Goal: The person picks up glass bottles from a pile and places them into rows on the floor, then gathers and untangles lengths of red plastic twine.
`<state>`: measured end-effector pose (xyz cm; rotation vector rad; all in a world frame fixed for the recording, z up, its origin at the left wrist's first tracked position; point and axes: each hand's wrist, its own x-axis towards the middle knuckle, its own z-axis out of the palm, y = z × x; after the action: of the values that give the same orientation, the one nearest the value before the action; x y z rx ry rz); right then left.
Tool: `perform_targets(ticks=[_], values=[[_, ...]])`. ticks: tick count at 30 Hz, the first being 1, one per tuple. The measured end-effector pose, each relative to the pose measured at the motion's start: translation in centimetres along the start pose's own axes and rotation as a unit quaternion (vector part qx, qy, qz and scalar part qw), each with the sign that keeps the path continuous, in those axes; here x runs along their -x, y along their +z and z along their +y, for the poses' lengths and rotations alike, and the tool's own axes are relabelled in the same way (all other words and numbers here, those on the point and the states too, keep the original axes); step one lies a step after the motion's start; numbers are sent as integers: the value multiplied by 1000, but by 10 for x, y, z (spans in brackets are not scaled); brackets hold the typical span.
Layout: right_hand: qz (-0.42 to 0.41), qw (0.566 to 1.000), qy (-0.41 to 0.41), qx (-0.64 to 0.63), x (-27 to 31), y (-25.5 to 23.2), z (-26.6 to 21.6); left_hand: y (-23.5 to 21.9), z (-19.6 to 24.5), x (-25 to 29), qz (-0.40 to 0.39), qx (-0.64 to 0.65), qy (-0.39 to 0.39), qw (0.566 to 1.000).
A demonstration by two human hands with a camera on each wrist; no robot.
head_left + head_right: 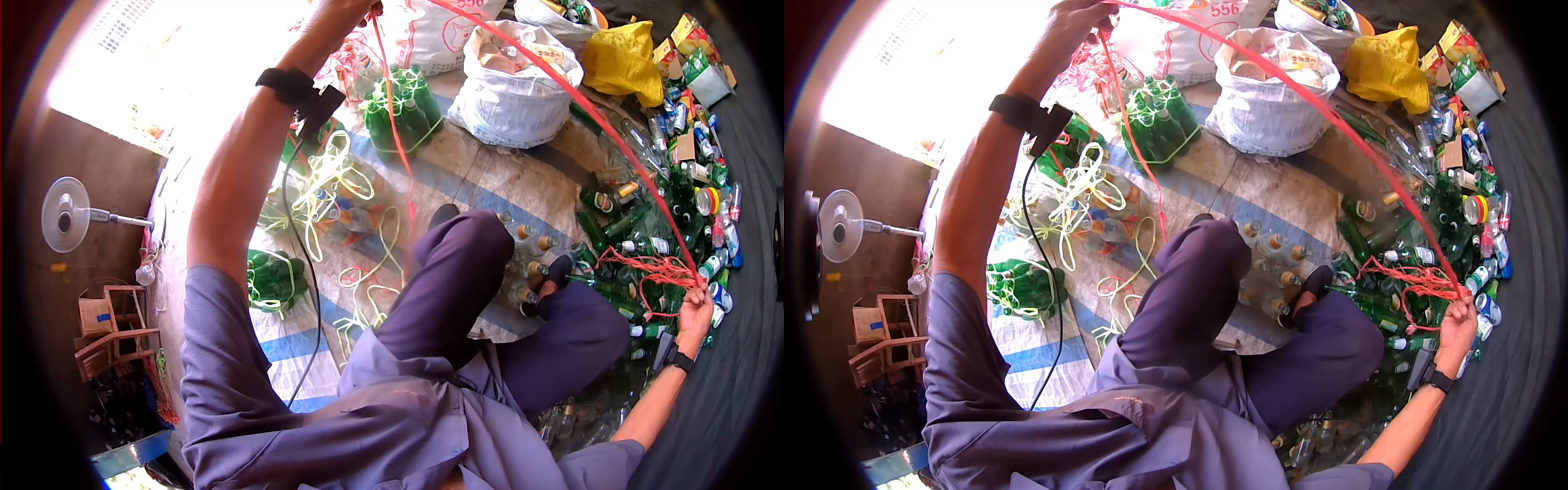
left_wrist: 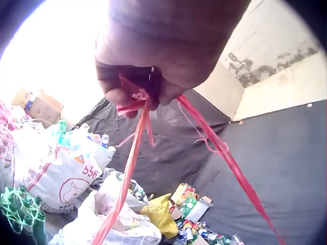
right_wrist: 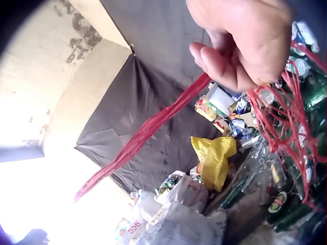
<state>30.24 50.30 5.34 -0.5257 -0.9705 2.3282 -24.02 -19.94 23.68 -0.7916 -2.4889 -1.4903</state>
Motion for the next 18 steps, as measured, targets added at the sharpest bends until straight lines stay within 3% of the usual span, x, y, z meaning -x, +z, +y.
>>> perform_targets(ticks=[1,5,7,9,13,15,16,17,18], values=[[10,998,37,40,7,9,4,1,6,4,9,32,-22,999],[83,993,44,75,23,44,33,-1,33,-4,50,137,-89,985],[85,993,58,58,20,42,43,-9,33,-11,15,207,-21,978],[57,995,69,46,15,36,52,-17,29,-24,-26,324,-36,945],[126,986,78,74,24,89,69,-10,44,-22,4,309,-79,948],[123,980,88,129,19,79,68,-12,36,-22,-120,251,-70,958],[116,967,108,197,22,82,67,-3,37,-14,-27,116,-35,992],[109,950,128,265,24,85,67,-1,38,-9,-28,117,-35,992],[123,934,119,314,26,89,69,1,33,-5,-43,40,-72,996]])
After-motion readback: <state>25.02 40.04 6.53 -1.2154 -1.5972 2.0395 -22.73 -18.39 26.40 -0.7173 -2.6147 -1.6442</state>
